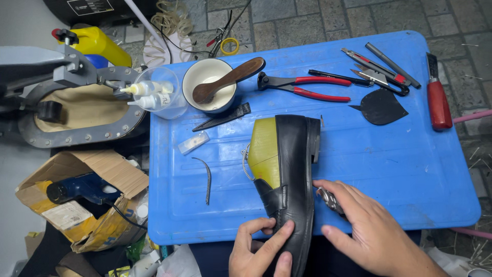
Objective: The person uses a utility knife to trim excess material from the sole edge of a black leather shoe mounted on a yellow shoe tree. They rotate the shoe to access different sides, then repeat the trimming on a second shoe.
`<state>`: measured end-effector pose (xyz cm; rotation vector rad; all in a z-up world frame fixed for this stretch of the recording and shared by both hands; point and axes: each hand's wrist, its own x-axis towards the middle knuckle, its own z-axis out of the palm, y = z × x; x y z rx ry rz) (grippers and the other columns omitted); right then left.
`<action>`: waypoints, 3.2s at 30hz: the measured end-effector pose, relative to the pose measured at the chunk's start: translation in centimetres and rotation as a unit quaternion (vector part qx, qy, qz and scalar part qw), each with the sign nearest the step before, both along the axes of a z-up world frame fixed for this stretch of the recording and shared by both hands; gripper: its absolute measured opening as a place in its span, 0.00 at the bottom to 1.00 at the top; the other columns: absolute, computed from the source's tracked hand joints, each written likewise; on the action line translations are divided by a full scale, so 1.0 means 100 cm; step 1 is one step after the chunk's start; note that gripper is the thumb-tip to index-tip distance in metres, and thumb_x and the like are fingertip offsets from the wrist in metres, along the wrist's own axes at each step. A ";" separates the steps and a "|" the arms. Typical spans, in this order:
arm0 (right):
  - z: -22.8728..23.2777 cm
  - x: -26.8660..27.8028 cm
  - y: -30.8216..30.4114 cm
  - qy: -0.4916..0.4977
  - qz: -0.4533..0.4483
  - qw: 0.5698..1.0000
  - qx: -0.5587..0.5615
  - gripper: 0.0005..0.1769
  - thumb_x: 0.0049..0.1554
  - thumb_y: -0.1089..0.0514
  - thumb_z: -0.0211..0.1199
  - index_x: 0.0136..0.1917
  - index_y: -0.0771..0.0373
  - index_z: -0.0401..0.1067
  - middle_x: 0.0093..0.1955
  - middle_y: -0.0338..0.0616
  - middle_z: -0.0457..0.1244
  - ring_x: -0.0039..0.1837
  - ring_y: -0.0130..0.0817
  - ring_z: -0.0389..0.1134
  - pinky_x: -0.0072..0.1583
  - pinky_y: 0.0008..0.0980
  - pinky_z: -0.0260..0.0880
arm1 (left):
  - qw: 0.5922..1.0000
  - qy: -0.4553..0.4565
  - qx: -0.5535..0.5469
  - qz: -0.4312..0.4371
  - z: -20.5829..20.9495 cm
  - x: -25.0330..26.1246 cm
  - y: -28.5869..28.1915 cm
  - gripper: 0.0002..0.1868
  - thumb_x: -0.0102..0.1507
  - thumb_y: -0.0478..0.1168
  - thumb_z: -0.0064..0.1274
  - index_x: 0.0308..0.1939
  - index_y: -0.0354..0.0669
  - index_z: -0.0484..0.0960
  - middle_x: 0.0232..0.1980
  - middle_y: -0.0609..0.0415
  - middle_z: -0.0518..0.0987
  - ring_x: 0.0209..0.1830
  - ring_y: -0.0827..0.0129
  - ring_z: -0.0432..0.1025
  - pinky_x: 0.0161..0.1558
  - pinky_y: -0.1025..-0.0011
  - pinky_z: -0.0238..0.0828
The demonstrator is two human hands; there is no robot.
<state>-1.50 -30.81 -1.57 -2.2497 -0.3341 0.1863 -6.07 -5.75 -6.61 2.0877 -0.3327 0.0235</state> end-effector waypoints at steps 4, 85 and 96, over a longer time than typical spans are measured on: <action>0.004 -0.008 -0.003 0.019 0.013 0.999 -0.028 0.66 0.43 0.19 0.68 0.78 0.66 0.55 0.63 0.56 0.61 0.63 0.53 0.66 0.59 0.43 0.65 | 0.998 -0.068 -0.003 0.003 -0.002 0.004 -0.009 0.25 0.51 0.41 0.65 0.54 0.55 0.91 0.52 0.53 0.76 0.47 0.69 0.74 0.38 0.79 0.75; 0.004 0.000 0.000 0.048 -0.083 0.995 0.033 0.29 0.58 0.53 0.58 0.71 0.62 0.65 0.63 0.49 0.67 0.65 0.43 0.68 0.63 0.37 0.66 | 0.986 -0.142 -0.088 -0.030 0.013 0.029 -0.019 0.21 0.47 0.36 0.63 0.45 0.45 0.90 0.53 0.55 0.88 0.41 0.70 0.72 0.47 0.72 0.68; -0.055 0.014 -0.006 0.240 -0.172 0.901 0.317 0.29 0.52 0.65 0.67 0.67 0.64 0.68 0.41 0.33 0.55 0.38 0.20 0.57 0.39 0.22 0.59 | 0.935 -0.121 0.029 -0.332 0.085 0.132 0.004 0.12 0.64 0.36 0.58 0.51 0.43 0.82 0.50 0.53 0.79 0.50 0.58 0.75 0.50 0.63 0.74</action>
